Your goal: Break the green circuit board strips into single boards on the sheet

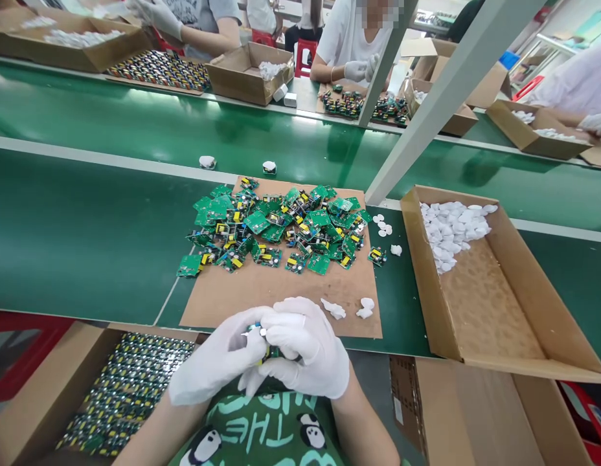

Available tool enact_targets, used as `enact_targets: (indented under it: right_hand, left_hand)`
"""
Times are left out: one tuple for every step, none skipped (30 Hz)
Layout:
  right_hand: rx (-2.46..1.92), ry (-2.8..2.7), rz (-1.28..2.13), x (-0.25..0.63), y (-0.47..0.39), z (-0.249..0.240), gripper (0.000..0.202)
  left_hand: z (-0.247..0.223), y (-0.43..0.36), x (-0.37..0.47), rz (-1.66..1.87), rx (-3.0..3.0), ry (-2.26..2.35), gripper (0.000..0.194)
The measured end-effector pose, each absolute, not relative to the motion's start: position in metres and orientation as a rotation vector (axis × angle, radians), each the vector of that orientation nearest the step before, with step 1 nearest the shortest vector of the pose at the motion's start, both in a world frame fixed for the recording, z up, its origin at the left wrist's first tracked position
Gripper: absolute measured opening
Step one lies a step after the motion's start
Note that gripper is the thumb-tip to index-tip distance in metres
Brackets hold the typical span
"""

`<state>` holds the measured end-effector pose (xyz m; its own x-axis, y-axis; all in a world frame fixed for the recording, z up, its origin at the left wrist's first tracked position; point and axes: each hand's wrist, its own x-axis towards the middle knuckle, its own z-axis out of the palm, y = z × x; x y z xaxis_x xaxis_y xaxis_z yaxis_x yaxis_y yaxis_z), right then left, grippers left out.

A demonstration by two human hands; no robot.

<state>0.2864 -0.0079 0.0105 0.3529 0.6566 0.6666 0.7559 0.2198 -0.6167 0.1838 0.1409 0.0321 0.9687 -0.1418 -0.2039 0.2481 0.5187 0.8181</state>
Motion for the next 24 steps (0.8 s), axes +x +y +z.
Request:
enact_targets:
  right_hand:
    - [-1.486,-1.340,-0.106,0.286,-0.008,0.011,0.045]
    - [-1.490,-1.337,-0.106,0.286,-0.008,0.011,0.045]
    - [-1.497,-1.339,-0.107,0.285,-0.007,0.011,0.044]
    - [-1.503,-1.345,-0.108,0.285,-0.007,0.011,0.042]
    - [-1.512,-1.347,-0.108,0.284,-0.006,0.010,0.041]
    - [-1.523,-1.343,-0.107,0.284,-0.005,0.010,0.040]
    - [-1.536,-1.333,-0.104,0.283,-0.005,0.010,0.039]
    - [-1.549,-1.316,-0.101,0.283,-0.004,0.009,0.037]
    - [-1.561,-1.297,-0.105,0.282,-0.003,0.008,0.036]
    - [-1.572,-1.277,-0.114,0.282,-0.003,0.008,0.035]
    - [-1.581,-1.256,-0.125,0.282,-0.003,0.007,0.035]
    - [-1.584,-1.237,-0.139,0.282,-0.004,0.006,0.035]
    - [-1.587,-1.227,-0.154,0.282,-0.004,0.006,0.035]
    - [-1.589,-1.229,-0.167,0.282,-0.006,0.005,0.035]
    - [-1.591,-1.240,-0.180,0.282,-0.007,0.006,0.035]
    - [-1.590,-1.259,-0.190,0.283,-0.008,0.006,0.034]
    - [-1.590,-1.280,-0.197,0.283,-0.009,0.007,0.033]
    - [-1.593,-1.300,-0.198,0.284,-0.010,0.009,0.032]
    - [-1.591,-1.313,-0.196,0.284,-0.011,0.010,0.031]
    - [-1.583,-1.318,-0.190,0.284,-0.011,0.011,0.030]
    - [-1.575,-1.319,-0.179,0.284,-0.011,0.011,0.030]
    - [-1.567,-1.320,-0.164,0.284,-0.012,0.011,0.030]
    - [-1.559,-1.319,-0.148,0.284,-0.012,0.011,0.030]
    - [-1.552,-1.316,-0.138,0.285,-0.013,0.011,0.032]
  left_hand:
    - [0.034,0.140,0.184,-0.212,1.049,0.136,0.040]
    - [0.036,0.138,0.184,-0.182,1.083,0.155,0.039]
    - [0.037,0.136,0.185,-0.151,1.099,0.167,0.039]
    - [0.038,0.134,0.185,-0.126,1.098,0.177,0.040]
    - [0.038,0.132,0.186,-0.113,1.090,0.190,0.041]
    - [0.037,0.131,0.187,-0.112,1.071,0.207,0.041]
    - [0.036,0.129,0.188,-0.118,1.040,0.224,0.042]
    - [0.035,0.128,0.189,-0.122,1.005,0.241,0.043]
    - [0.033,0.127,0.190,-0.124,0.964,0.252,0.043]
    - [0.031,0.127,0.191,-0.124,0.914,0.255,0.043]
    - [0.030,0.127,0.191,-0.131,0.858,0.248,0.043]
    - [0.029,0.128,0.192,-0.152,0.808,0.239,0.041]
    - [0.029,0.128,0.192,-0.183,0.772,0.230,0.039]
    - [0.030,0.129,0.191,-0.216,0.748,0.221,0.036]
    - [0.031,0.129,0.191,-0.244,0.737,0.210,0.035]
    - [0.033,0.129,0.190,-0.256,0.738,0.198,0.035]
    - [0.034,0.129,0.189,-0.256,0.743,0.183,0.036]
    - [0.035,0.128,0.189,-0.247,0.746,0.172,0.038]
    - [0.035,0.127,0.188,-0.245,0.747,0.162,0.039]
    - [0.035,0.126,0.187,-0.253,0.751,0.161,0.040]
    - [0.035,0.126,0.186,-0.264,0.758,0.163,0.042]
    - [0.034,0.125,0.185,-0.270,0.764,0.166,0.044]
    - [0.033,0.125,0.185,-0.269,0.783,0.170,0.045]
    - [0.033,0.126,0.185,-0.262,0.822,0.175,0.045]
